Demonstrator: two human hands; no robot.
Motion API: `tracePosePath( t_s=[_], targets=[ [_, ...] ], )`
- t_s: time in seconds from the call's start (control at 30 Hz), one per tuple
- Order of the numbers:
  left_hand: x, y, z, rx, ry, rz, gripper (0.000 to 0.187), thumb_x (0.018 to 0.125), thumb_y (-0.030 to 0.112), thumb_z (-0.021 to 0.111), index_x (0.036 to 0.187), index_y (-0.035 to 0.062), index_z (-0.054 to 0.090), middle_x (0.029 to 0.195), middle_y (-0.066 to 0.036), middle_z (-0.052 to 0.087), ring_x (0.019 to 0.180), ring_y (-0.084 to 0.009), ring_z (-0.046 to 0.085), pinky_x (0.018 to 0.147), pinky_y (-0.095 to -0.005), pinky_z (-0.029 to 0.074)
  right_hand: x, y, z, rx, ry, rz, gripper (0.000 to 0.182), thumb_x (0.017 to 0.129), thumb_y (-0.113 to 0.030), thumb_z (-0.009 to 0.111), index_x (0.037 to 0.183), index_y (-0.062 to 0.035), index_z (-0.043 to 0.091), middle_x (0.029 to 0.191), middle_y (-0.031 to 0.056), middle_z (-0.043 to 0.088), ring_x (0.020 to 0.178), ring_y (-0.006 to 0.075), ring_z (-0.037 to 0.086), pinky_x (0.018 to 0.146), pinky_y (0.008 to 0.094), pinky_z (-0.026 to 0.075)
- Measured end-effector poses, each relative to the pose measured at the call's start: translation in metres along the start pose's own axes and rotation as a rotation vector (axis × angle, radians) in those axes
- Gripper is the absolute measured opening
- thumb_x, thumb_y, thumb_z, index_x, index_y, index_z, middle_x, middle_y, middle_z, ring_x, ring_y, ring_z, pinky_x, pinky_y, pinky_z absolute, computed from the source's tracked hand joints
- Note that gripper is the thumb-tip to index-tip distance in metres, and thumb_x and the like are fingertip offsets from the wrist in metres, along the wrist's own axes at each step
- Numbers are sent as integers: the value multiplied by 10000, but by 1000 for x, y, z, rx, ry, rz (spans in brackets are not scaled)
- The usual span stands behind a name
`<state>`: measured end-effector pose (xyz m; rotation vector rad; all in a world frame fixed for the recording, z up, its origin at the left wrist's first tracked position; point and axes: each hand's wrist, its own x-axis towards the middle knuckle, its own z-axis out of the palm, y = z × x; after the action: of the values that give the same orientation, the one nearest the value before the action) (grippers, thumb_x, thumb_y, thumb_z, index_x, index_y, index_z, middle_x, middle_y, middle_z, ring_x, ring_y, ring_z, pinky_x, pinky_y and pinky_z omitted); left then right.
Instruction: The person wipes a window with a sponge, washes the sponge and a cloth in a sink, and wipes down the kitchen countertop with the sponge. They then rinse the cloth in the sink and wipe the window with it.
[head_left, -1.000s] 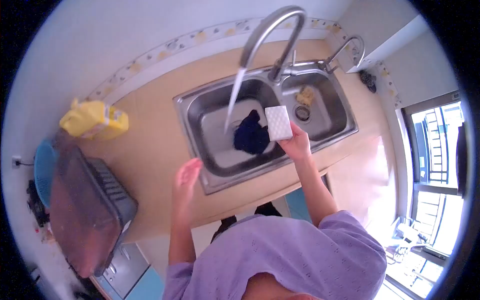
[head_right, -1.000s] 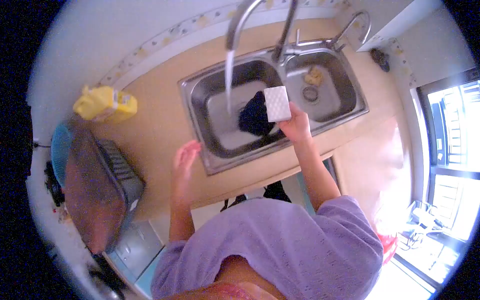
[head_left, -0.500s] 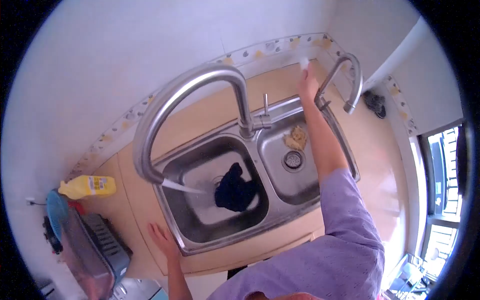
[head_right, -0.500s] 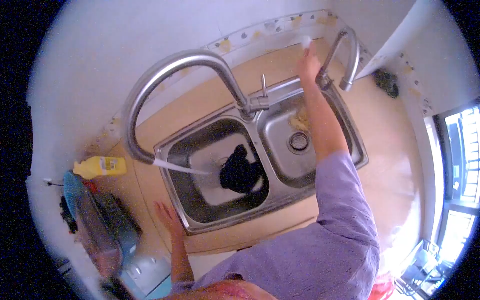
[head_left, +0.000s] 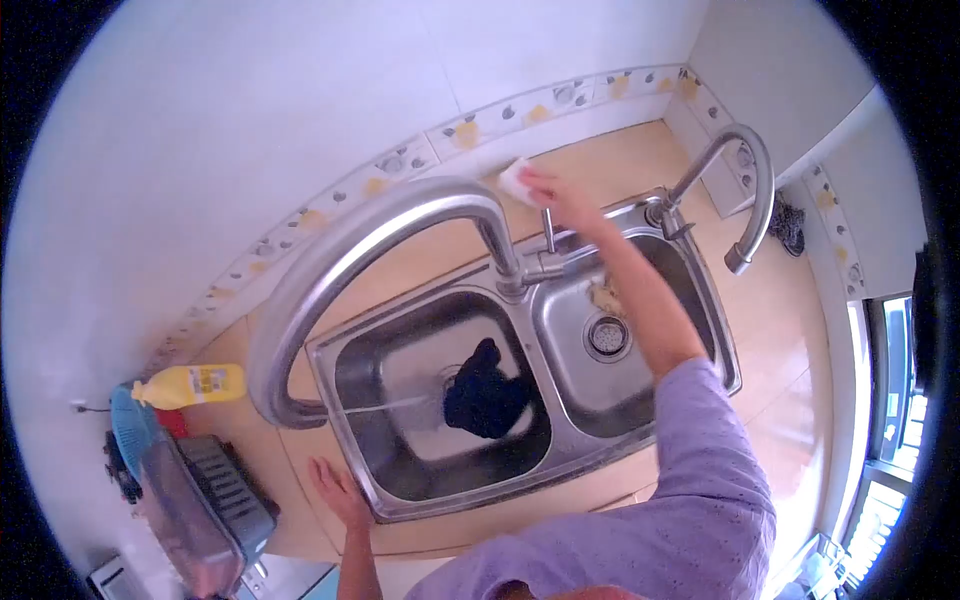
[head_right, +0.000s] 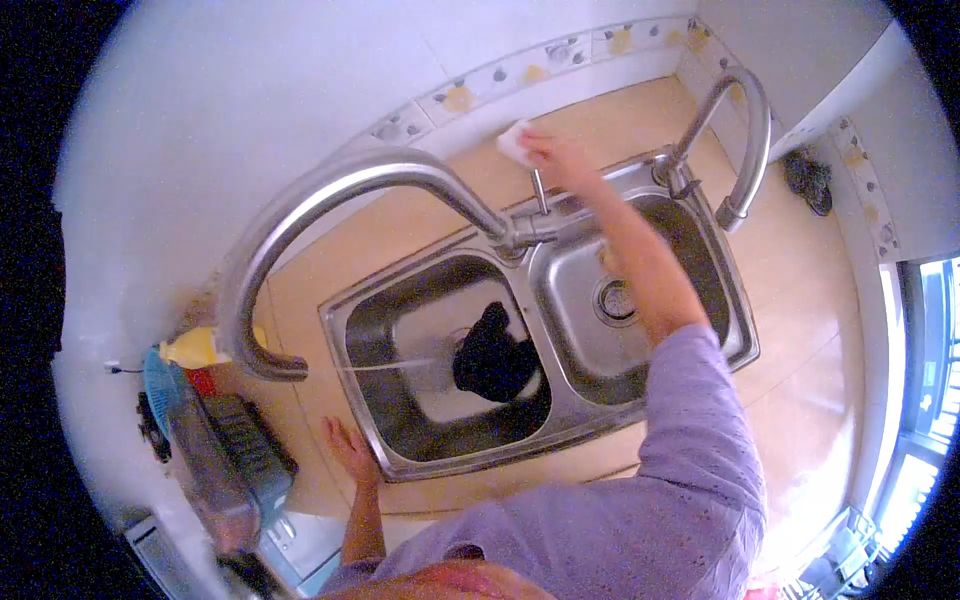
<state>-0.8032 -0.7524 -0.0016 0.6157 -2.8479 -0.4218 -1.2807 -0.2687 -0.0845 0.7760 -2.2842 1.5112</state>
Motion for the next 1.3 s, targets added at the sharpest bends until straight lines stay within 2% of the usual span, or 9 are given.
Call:
tracePosePath(
  t_s=[0.2,0.3,0.4,0.53,0.7,0.8,0.93,1.13,1.3],
  targets=[
    [-3,-8,0,59,8,3,459,898,167,454,1299,-46,389,1410,-228,283,1297,-366,289,1088,-428,198,4,-46,-44,-1123,-216,293,431,927,-251,455,1294,-26,459,1368,103,433,1276,218,376,1091,355,244],
    [-4,1,-5,13,20,39,461,888,157,472,1298,-39,394,1403,-231,292,1297,-366,289,1086,-423,208,17,-68,-12,513,-269,459,444,925,-244,471,1310,-24,446,1369,79,431,1267,208,387,1079,345,262],
    [-2,0,4,-314,71,-54,469,871,134,494,1295,-40,396,1398,-233,293,1293,-367,292,1084,-422,212,38,-82,-62,664,-338,634,469,926,-251,479,1331,-23,419,1369,64,425,1252,180,398,1068,326,270],
    [-5,-4,-5,-20,67,7,466,850,111,515,1276,-46,407,1387,-231,299,1283,-374,296,1081,-428,217,-16,-169,-105,58,166,608,383,896,-253,514,1182,-5,572,1173,80,589,1102,152,526,970,301,380],
    [-5,-5,-4,13,87,41,461,846,123,526,1260,-47,413,1372,-230,311,1277,-381,294,1083,-450,205,-76,-328,10,789,-481,689,377,910,-189,540,1238,-7,501,1214,122,551,1167,176,491,975,320,396],
    [-4,-6,-6,-5,90,42,456,849,136,527,1254,-44,418,1370,-237,324,1292,-378,281,1091,-468,177,-50,-289,129,-119,-237,257,511,911,-238,503,1309,54,369,1376,215,371,1285,323,341,1051,407,269],
    [-3,-11,-13,-149,85,34,450,853,138,526,1257,-32,423,1367,-236,344,1310,-379,265,1095,-477,164,52,-198,154,-1200,87,683,495,844,-200,520,1273,22,412,1367,227,349,1249,324,371,994,447,316],
    [-1,-24,-18,-350,56,52,436,836,106,548,1243,-8,440,1358,-209,375,1313,-361,283,1096,-514,131,45,-162,170,-1278,133,629,374,774,-208,577,1125,-80,562,1189,115,527,1112,262,496,941,404,384],
    [-2,-27,-21,-358,16,71,440,828,96,539,1249,8,446,1362,-183,386,1307,-352,296,1092,-509,132,43,-181,315,-788,195,61,260,732,-131,598,986,-144,654,1042,59,633,1037,219,562,886,383,420]
  ],
)
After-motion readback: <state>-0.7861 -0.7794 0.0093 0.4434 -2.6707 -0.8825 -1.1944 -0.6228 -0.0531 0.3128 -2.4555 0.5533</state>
